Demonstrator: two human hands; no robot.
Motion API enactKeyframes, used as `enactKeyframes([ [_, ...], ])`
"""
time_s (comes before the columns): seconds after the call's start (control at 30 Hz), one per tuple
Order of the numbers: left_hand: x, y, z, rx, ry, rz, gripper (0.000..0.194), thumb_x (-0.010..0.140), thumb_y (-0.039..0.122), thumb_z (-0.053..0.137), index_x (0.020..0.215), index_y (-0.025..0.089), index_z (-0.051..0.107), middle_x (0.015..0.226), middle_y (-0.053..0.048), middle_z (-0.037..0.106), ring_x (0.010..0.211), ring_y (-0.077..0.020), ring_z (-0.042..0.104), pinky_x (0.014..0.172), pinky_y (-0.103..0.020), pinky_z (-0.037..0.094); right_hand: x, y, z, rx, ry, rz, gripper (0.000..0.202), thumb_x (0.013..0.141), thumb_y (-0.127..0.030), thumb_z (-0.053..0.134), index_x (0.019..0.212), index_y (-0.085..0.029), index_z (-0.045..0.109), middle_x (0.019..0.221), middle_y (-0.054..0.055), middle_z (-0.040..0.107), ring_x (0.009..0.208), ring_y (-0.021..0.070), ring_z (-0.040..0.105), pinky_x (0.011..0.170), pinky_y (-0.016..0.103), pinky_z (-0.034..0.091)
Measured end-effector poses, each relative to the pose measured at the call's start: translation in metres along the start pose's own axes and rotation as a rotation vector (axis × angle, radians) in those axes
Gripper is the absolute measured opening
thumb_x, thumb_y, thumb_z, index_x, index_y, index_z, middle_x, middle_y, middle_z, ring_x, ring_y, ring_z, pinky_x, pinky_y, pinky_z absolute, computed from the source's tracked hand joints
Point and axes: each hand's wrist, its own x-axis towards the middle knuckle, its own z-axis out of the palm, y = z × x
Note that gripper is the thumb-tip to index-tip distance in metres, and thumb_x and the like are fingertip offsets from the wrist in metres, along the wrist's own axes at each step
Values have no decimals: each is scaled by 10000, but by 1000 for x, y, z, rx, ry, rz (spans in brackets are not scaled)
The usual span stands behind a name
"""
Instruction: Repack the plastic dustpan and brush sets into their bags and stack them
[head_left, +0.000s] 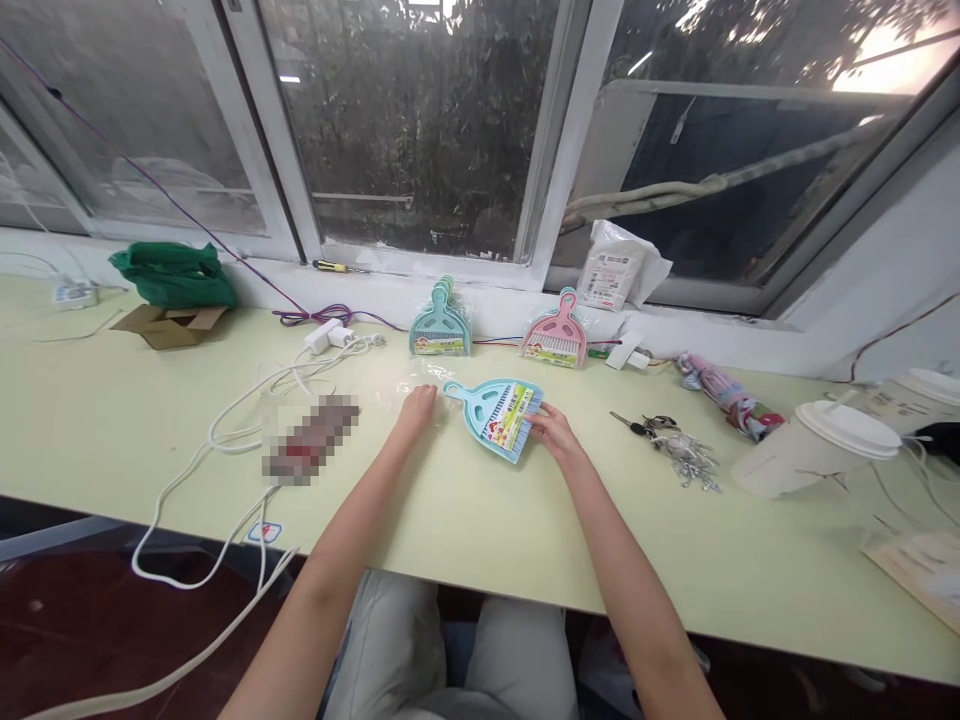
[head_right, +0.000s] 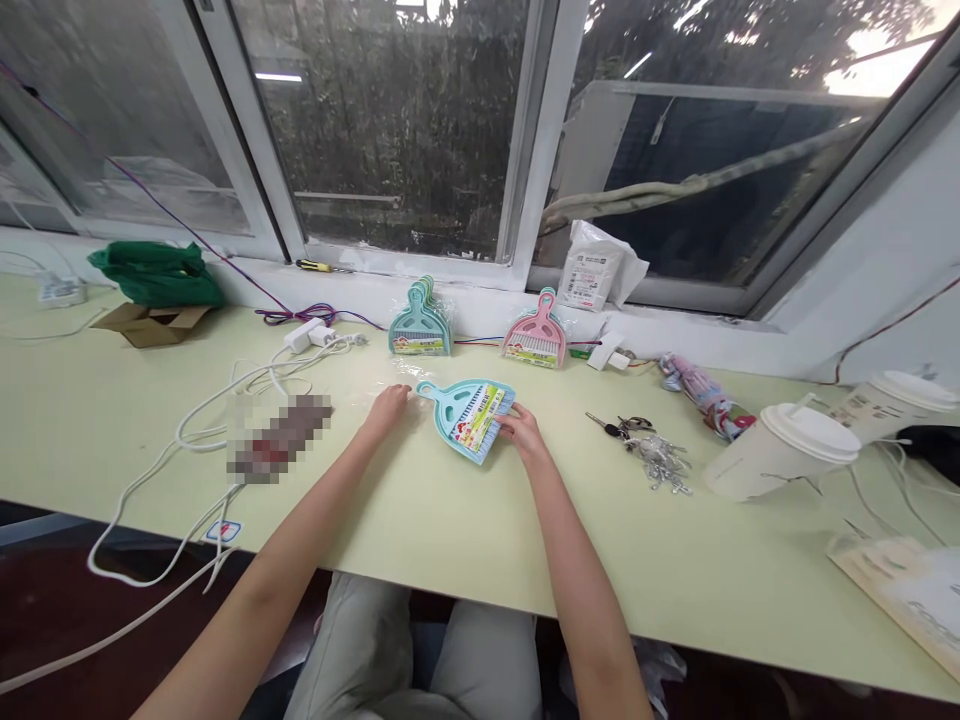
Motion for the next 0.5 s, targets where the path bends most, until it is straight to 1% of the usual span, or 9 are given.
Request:
enactKeyframes([
  [0.1,4,5,6,-94,63,24,220,710,7,534,717,218,597,842,-102,592,1205,-311,452,1120,-409,228,-1,-1,3,-23,59,-21,422,549,-96,769,938,-173,625,741,13,735,646,176,700,585,277,582],
  [0.17,4,11,14,-124,42,66,270,697,-21,521,770,215,631,880,-99,604,1196,-302,461,1127,-406,219,-3,-1,7,-11,111,-59,415,553,-95,763,935,-180,624,737,13,735,642,172,699,577,265,581],
  [0.2,4,15,19,-118,-7,99,299,688,-34,519,794,215,646,895,-98,608,1183,-297,472,1125,-402,225,-4,0,10,-1,121,-77,405,558,-99,759,933,-178,628,739,17,736,642,168,698,580,258,580],
  [0.3,2,24,37,-40,-225,218,353,683,-39,533,872,222,680,925,-90,619,1109,-278,525,1106,-392,262,-5,4,18,24,124,-112,357,572,-122,752,912,-161,649,750,29,738,646,159,696,602,248,582],
  [0.33,1,26,43,-18,-280,247,358,691,-25,543,900,228,684,934,-86,624,1087,-272,538,1099,-393,272,-5,6,20,29,127,-119,343,572,-129,753,899,-157,656,755,30,738,648,156,694,608,247,583],
  [0.4,-3,32,56,4,-341,283,348,709,14,566,942,243,685,960,-82,636,1069,-271,546,1094,-407,281,-5,11,24,42,132,-130,334,566,-144,761,886,-153,665,771,29,738,664,154,695,619,247,585],
  [0.5,-14,41,71,5,-380,331,305,731,75,603,967,250,683,1031,-87,645,1117,-281,533,1111,-428,253,-3,19,27,92,138,-163,358,564,-177,774,905,-153,666,816,26,737,700,145,693,635,231,579],
])
